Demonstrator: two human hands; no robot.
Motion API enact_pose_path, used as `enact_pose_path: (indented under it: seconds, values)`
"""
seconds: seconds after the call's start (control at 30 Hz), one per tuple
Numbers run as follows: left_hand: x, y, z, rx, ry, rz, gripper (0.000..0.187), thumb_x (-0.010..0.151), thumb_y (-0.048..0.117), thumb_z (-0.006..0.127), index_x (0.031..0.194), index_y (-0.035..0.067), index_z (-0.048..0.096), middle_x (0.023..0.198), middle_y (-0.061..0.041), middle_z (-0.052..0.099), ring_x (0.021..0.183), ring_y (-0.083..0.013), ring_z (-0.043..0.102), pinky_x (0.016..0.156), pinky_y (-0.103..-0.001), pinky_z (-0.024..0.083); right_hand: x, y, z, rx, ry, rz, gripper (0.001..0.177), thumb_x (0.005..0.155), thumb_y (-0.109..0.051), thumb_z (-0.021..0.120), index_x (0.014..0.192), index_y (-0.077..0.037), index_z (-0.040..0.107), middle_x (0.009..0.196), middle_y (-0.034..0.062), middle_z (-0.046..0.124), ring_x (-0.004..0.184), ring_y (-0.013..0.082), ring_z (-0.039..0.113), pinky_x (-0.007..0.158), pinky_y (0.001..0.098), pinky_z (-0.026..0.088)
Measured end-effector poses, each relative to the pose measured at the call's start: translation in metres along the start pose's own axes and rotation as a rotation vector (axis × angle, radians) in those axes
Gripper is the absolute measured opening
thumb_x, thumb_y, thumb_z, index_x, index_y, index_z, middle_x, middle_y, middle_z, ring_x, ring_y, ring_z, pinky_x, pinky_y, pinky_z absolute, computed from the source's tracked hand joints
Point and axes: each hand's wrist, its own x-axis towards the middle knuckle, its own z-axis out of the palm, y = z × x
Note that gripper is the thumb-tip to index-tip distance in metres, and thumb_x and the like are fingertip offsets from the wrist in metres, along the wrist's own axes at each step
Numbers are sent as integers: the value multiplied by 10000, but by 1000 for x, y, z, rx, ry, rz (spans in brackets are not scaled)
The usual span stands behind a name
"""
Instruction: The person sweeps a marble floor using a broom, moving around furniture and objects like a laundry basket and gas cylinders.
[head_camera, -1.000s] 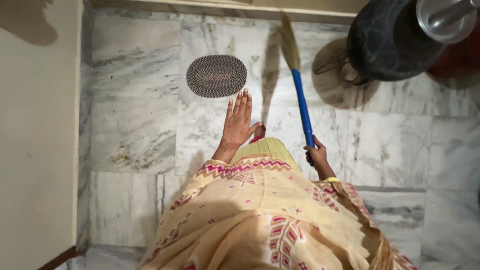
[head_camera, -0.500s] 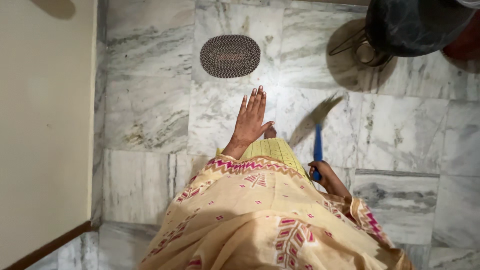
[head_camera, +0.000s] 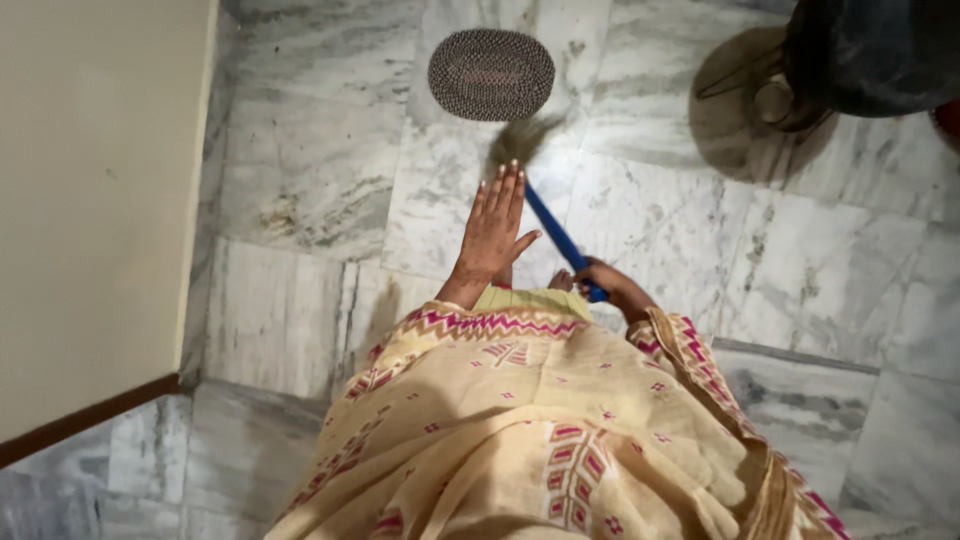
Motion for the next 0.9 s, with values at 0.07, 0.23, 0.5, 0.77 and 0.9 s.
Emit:
enact_pose_path:
  seconds: [0.07, 0.23, 0.5, 0.77, 0.9]
  values:
    - [-4, 3, -1, -28, -25, -22, 1087, 887, 604, 665, 1612, -29, 160, 1700, -176, 149, 1586, -310, 140, 1286, -512, 164, -24, 5, -22, 33, 84, -100, 517, 827, -4, 602, 1334, -44, 507, 637, 52, 539, 447, 141, 493, 397, 305, 432]
    - [-4, 2, -3, -65, 9, -9, 1083, 901, 599, 660, 1609, -35, 140, 1698, -195, 122, 1582, -322, 128, 1273, -522, 152, -96, 65, -28, -58, 425, -187, 906, 778, 59, 642, 1606, -139, 331, 668, 124, 623, 462, 224, 579, 437, 365, 504]
    - [3, 14, -2, -69, 12, 8, 1087, 894, 594, 669, 1609, -35, 145, 1702, -189, 127, 1583, -317, 144, 1279, -525, 156, -127, 75, -42, -41, 639, -52, 734, 768, 55, 686, 1452, 21, 420, 648, 140, 608, 466, 246, 564, 427, 407, 476]
    - [-2, 12, 0, -20, 25, -21, 1077, 892, 595, 670, 1607, -37, 168, 1701, -197, 129, 1582, -320, 145, 1277, -522, 152, -59, 70, 12, -572, 282, 22, 277, 738, -209, 744, 885, 23, 780, 802, 130, 772, 668, 179, 696, 622, 322, 548]
    - [-6, 11, 0, -59, 9, -65, 1076, 884, 591, 670, 1595, -43, 171, 1693, -196, 128, 1576, -328, 143, 1269, -521, 146, 2, 44, 48, -494, 118, -216, 308, 767, -118, 773, 977, 107, 781, 893, 128, 781, 757, 119, 693, 703, 255, 542]
